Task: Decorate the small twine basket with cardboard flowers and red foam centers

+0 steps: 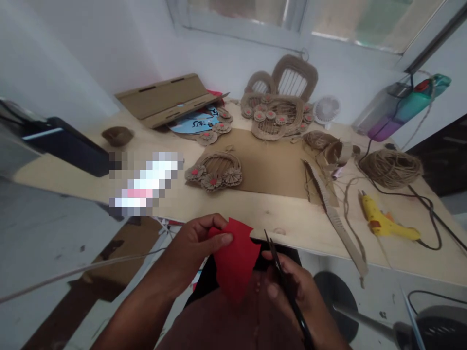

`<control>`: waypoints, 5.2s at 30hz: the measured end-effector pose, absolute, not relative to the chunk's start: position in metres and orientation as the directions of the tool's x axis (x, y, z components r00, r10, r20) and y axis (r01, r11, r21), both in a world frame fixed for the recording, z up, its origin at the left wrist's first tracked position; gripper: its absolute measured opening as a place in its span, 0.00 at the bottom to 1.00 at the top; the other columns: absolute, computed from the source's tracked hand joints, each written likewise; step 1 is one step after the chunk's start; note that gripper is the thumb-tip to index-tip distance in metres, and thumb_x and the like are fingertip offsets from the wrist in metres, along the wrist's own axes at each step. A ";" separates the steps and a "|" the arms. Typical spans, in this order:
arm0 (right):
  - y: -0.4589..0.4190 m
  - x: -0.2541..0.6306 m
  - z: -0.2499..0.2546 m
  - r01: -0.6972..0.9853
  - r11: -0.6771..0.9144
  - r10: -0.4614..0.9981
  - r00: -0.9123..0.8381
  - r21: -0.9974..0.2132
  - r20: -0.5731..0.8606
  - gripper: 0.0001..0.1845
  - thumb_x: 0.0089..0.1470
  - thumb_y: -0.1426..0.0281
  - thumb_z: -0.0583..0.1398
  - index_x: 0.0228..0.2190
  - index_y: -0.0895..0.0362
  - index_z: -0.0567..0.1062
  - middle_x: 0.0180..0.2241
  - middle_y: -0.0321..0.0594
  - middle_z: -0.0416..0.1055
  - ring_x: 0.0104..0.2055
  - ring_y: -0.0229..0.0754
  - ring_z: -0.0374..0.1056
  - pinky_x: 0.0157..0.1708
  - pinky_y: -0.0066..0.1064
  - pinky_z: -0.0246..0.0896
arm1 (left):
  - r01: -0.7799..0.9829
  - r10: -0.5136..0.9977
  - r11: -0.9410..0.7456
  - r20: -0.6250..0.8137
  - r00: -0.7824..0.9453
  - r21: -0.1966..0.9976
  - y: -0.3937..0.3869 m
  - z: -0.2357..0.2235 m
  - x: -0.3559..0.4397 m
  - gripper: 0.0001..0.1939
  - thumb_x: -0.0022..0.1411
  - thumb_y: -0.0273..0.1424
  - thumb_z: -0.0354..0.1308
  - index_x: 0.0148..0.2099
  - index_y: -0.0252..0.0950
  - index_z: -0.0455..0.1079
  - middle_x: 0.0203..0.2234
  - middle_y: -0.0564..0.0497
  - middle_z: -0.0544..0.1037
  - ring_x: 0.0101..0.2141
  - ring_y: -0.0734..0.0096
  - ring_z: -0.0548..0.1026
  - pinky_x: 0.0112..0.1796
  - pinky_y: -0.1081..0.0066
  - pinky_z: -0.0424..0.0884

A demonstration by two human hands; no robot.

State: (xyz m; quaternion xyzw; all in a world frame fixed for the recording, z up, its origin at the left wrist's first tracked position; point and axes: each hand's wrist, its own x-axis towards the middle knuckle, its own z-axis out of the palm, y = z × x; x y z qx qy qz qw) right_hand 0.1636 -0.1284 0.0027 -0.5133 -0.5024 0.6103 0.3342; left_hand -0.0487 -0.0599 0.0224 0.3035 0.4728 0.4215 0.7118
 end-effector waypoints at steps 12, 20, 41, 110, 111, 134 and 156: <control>-0.121 0.150 0.000 0.207 -0.098 0.946 -0.284 -0.973 -0.156 0.24 0.55 0.66 0.63 0.53 0.49 0.70 0.45 0.43 0.71 0.45 0.47 0.69 0.46 0.39 0.67 | -0.226 0.872 0.474 -0.419 0.254 0.851 -0.071 0.019 -0.053 0.10 0.46 0.31 0.70 0.27 0.36 0.71 0.23 0.53 0.79 0.23 0.73 0.72 0.25 0.74 0.67; -0.116 0.142 0.004 0.399 -0.047 0.958 -0.243 -0.916 -0.155 0.25 0.52 0.66 0.65 0.53 0.50 0.71 0.38 0.41 0.72 0.39 0.46 0.69 0.41 0.36 0.67 | -0.191 0.876 0.460 -0.409 0.255 0.867 -0.072 0.015 -0.051 0.10 0.47 0.31 0.69 0.24 0.36 0.71 0.20 0.55 0.77 0.21 0.76 0.69 0.25 0.75 0.63; -0.119 0.156 -0.002 0.400 -0.054 0.956 -0.243 -0.915 -0.163 0.28 0.53 0.67 0.64 0.55 0.50 0.70 0.42 0.43 0.71 0.41 0.46 0.70 0.40 0.35 0.69 | -0.113 0.869 0.482 -0.456 0.194 0.869 -0.079 0.018 -0.049 0.10 0.48 0.33 0.69 0.28 0.37 0.70 0.23 0.55 0.79 0.22 0.75 0.72 0.25 0.76 0.67; -0.120 0.144 0.008 -0.065 -0.157 0.925 -0.360 -0.985 -0.124 0.21 0.56 0.63 0.63 0.51 0.52 0.75 0.43 0.38 0.76 0.40 0.43 0.70 0.41 0.31 0.65 | -0.220 0.844 0.514 -0.442 0.305 0.829 -0.092 -0.005 -0.043 0.08 0.53 0.33 0.66 0.30 0.38 0.69 0.24 0.56 0.77 0.25 0.75 0.74 0.27 0.77 0.66; -0.120 0.144 0.009 -0.073 -0.161 0.925 -0.360 -0.984 -0.125 0.21 0.56 0.63 0.63 0.51 0.52 0.75 0.44 0.38 0.76 0.40 0.42 0.70 0.42 0.31 0.65 | -0.219 0.843 0.514 -0.441 0.306 0.830 -0.092 -0.005 -0.043 0.08 0.53 0.33 0.66 0.30 0.38 0.69 0.24 0.55 0.77 0.25 0.75 0.74 0.27 0.77 0.66; -0.127 0.151 0.001 0.092 -0.210 0.888 -0.400 -0.973 -0.229 0.21 0.58 0.57 0.59 0.49 0.54 0.76 0.37 0.38 0.76 0.41 0.47 0.71 0.39 0.33 0.68 | -0.041 0.823 0.523 -0.492 0.282 0.851 -0.079 0.018 -0.048 0.12 0.46 0.35 0.69 0.29 0.37 0.70 0.21 0.55 0.77 0.21 0.75 0.71 0.24 0.76 0.65; -0.127 0.157 -0.002 0.137 -0.213 0.870 -0.424 -0.967 -0.252 0.16 0.55 0.60 0.63 0.43 0.52 0.80 0.32 0.36 0.77 0.38 0.47 0.72 0.37 0.32 0.67 | 0.206 0.743 0.455 -0.497 0.448 0.866 -0.058 0.029 -0.061 0.08 0.48 0.36 0.66 0.30 0.38 0.76 0.25 0.51 0.81 0.24 0.68 0.76 0.26 0.74 0.70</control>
